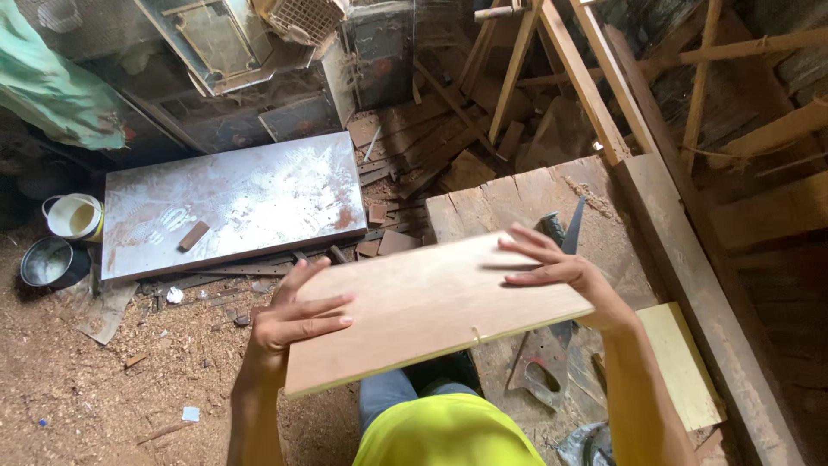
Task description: The person saws a rectangular wooden board on a workbench, then uses a hammer and a blue-handled punch to drive a fastener into the board. The person flips the board and continues hammering the fastener from the opposite side.
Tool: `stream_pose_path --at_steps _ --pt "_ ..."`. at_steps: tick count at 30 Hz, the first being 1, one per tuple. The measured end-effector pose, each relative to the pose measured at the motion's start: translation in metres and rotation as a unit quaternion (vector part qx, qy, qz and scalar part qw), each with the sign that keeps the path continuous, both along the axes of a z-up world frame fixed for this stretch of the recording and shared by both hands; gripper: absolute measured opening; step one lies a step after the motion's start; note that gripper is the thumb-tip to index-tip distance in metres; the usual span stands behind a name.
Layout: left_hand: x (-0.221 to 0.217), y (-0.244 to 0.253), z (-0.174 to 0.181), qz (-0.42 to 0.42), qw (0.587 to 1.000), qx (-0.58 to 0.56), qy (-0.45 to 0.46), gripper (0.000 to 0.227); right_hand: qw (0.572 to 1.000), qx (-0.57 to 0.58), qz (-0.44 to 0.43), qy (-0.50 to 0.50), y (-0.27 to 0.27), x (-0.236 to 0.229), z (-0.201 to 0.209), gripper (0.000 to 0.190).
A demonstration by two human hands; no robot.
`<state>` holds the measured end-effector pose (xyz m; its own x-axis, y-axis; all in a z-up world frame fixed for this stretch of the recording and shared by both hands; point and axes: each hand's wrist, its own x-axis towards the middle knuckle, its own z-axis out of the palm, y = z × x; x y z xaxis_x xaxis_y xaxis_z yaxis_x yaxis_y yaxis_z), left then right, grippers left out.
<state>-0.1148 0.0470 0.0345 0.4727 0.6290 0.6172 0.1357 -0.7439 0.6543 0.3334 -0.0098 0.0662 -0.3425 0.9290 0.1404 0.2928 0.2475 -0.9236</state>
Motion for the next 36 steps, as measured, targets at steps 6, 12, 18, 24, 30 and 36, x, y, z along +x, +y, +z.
stream_pose_path --at_steps 6,12,18,24,30,36 --pt "0.003 0.014 -0.017 -0.128 0.987 -0.068 -0.075 0.047 0.996 0.072 -0.015 -0.052 -0.004 -0.001 0.003 0.034" --pt "0.020 -0.012 -0.048 -0.033 0.886 -0.441 -0.138 0.026 0.927 -0.234 -0.270 0.110 -0.007 0.007 -0.014 0.024" --pt "0.038 -0.003 -0.105 0.011 0.976 -0.186 -0.117 0.013 0.979 -0.151 -0.132 -0.021 -0.009 0.013 -0.036 0.032" --pt "0.086 -0.015 -0.225 0.006 0.928 -0.361 -0.097 0.013 0.914 -0.271 -0.226 -0.199 -0.028 0.017 -0.123 0.035" --pt "0.101 -0.033 -0.270 0.018 0.808 -0.566 -0.163 0.040 0.930 -0.209 -0.236 -0.187 -0.090 0.026 -0.167 0.069" --pt "0.095 0.002 -0.253 -0.009 0.867 -0.497 -0.026 0.023 0.858 -0.368 -0.342 -0.110 -0.115 0.014 -0.172 0.028"
